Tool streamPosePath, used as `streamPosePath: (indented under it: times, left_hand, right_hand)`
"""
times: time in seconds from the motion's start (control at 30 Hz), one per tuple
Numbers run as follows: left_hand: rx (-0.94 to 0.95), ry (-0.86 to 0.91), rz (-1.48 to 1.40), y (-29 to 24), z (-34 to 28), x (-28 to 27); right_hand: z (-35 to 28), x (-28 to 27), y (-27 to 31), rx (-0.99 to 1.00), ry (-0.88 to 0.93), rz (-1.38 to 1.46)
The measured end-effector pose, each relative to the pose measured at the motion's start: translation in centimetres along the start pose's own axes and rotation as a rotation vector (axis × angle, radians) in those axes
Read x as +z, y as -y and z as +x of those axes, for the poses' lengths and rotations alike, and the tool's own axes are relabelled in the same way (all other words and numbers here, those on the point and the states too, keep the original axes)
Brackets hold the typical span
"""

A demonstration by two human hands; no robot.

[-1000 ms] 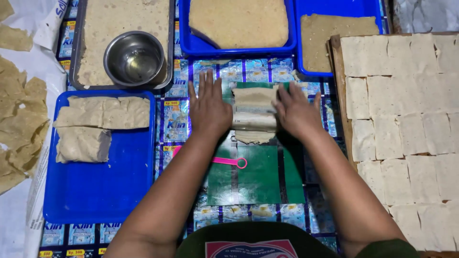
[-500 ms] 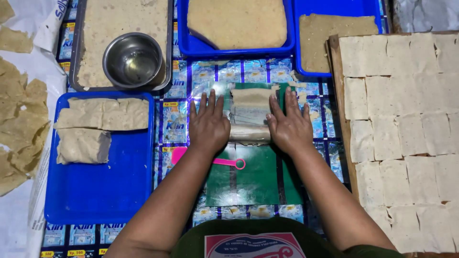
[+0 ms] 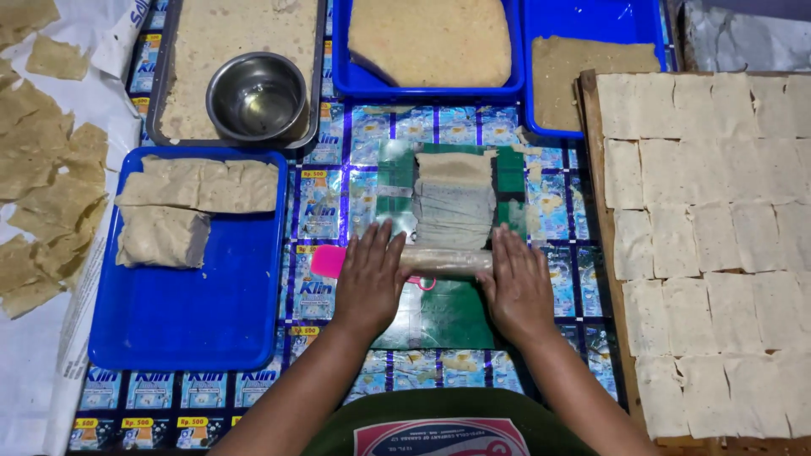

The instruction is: Prepare, portion, and roll food items on a workspace spread on the floor.

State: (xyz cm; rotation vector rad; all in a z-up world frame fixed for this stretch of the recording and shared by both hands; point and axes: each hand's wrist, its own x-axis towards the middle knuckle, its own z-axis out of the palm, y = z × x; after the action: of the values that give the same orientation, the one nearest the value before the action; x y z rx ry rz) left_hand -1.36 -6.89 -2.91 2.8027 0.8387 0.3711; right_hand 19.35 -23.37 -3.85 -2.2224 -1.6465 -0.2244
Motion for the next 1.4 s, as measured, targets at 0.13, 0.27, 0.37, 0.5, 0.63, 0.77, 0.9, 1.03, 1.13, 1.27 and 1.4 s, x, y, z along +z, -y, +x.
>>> streamPosePath:
  times: [0.13,0.27,0.37,0.5,0.63,0.77,0.9,1.03,1.13,1.27,1.4]
  left_hand:
    - [0.089,-0.038,0.041,0.8,-1.2,0.4]
    - [0.080,-0.109,-0.011,0.6,0.7,-0.9]
    - [0.037,-0.088,-0.033,0.1,2.1,0.0]
    - [-0.032,-0.020,-0.031,0.7,5.3,2.2]
    - [-0.065,-0.049,-0.021,1.5,10.9,2.5]
    - [-0.117,-0.037,-0.016,1.6,12.5,2.2]
    - [-0.088,0.053,-0.026,0.6,7.1,1.6]
    - [-0.069,0.039,0.033,0.2,3.6,2.3]
    - [-0.072,-0.023,0.015,0.8,6.3,2.3]
    - [-0.155,0.075,-0.029,1.9,13.3,2.4]
    - [-0.282,0.082,-0.028,3.3,19.2,3.0]
  right_hand:
    - [-2.3,0.5,-2.0,-0.021,0.087,-0.020]
    - [-0.5,-0.5,-2.6,0.013,0.114,0.062]
    - [0.3,0.8,-1.9,0.070,0.068,-0.044]
    - [3.4,4.1,-3.6,0.145,-0.022,-0.111]
    - [9.3,4.8,-5.9,0.201,-0.015,-0.109]
    - [10.5,5.2,-6.9,0.227,0.095,-0.060]
    - [5.3,3.6,-3.9,0.174,0.061,-0.024]
    - [2.2,3.3,-2.0,0.189,0.033,-0.038]
    - [5.2,4.2,-3.3,0.165,-0.040,-0.071]
    - [11.9,5.9,-7.0,0.172,-0.078,-0.061]
    - [17.4,6.1,-8.8,0.140,-0.184,-0.031]
